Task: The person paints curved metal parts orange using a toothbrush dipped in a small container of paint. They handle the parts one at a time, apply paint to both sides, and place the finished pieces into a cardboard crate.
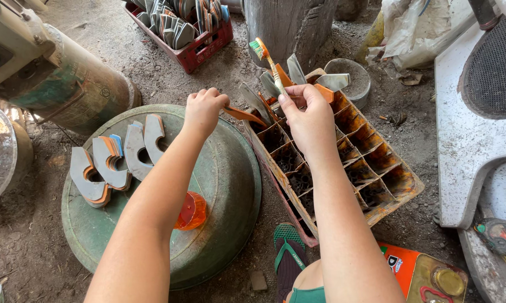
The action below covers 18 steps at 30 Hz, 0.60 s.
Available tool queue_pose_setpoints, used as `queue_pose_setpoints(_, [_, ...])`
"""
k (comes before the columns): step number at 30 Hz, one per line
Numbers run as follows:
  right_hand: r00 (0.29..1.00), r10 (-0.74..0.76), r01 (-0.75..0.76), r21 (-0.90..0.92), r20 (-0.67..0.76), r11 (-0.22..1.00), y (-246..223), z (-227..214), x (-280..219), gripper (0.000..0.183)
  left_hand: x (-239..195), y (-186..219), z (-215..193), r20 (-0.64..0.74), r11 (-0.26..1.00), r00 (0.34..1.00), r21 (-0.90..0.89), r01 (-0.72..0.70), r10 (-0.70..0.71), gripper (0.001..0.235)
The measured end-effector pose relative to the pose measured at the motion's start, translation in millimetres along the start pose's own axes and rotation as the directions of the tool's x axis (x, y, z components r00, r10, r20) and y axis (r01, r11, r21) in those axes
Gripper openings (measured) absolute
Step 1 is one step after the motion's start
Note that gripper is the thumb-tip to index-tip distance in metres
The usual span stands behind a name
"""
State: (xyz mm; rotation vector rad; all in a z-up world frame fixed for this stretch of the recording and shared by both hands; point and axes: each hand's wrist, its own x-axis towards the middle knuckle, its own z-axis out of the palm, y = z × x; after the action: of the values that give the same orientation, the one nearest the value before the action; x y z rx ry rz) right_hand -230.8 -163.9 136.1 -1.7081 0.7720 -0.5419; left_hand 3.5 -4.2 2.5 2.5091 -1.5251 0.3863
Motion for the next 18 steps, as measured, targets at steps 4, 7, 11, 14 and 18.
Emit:
queue_pose_setpoints(4, [1.000,0.000,0.000,0.020,0.009,1.000,-1,0,0,0.023,7,0,-1,0.023,1.000,1.000,-0.012,-0.010,0.010,0.018])
queue_pose_setpoints(7, [1.000,-0.014,0.013,0.032,0.013,0.999,1,1,1,0.022,9,0,-1,0.047,0.999,0.999,-0.046,0.013,-0.011,0.021])
queue_pose_setpoints(11, [1.000,-0.005,0.005,0.031,0.013,0.999,4,1,2,0.021,6,6,0,0.079,0.990,0.995,-0.124,0.072,-0.063,0.034])
queue_pose_setpoints(14, [0.999,-0.037,0.037,0.049,0.013,0.998,3,3,1,0.021,6,7,-4,0.081,0.982,0.995,-0.175,0.070,-0.057,0.043])
queue_pose_setpoints(18, [1.000,-0.010,0.010,0.006,0.020,1.000,-1,0,0,0.021,11,11,-10,0.178,0.961,0.977,-0.229,0.154,-0.114,0.041])
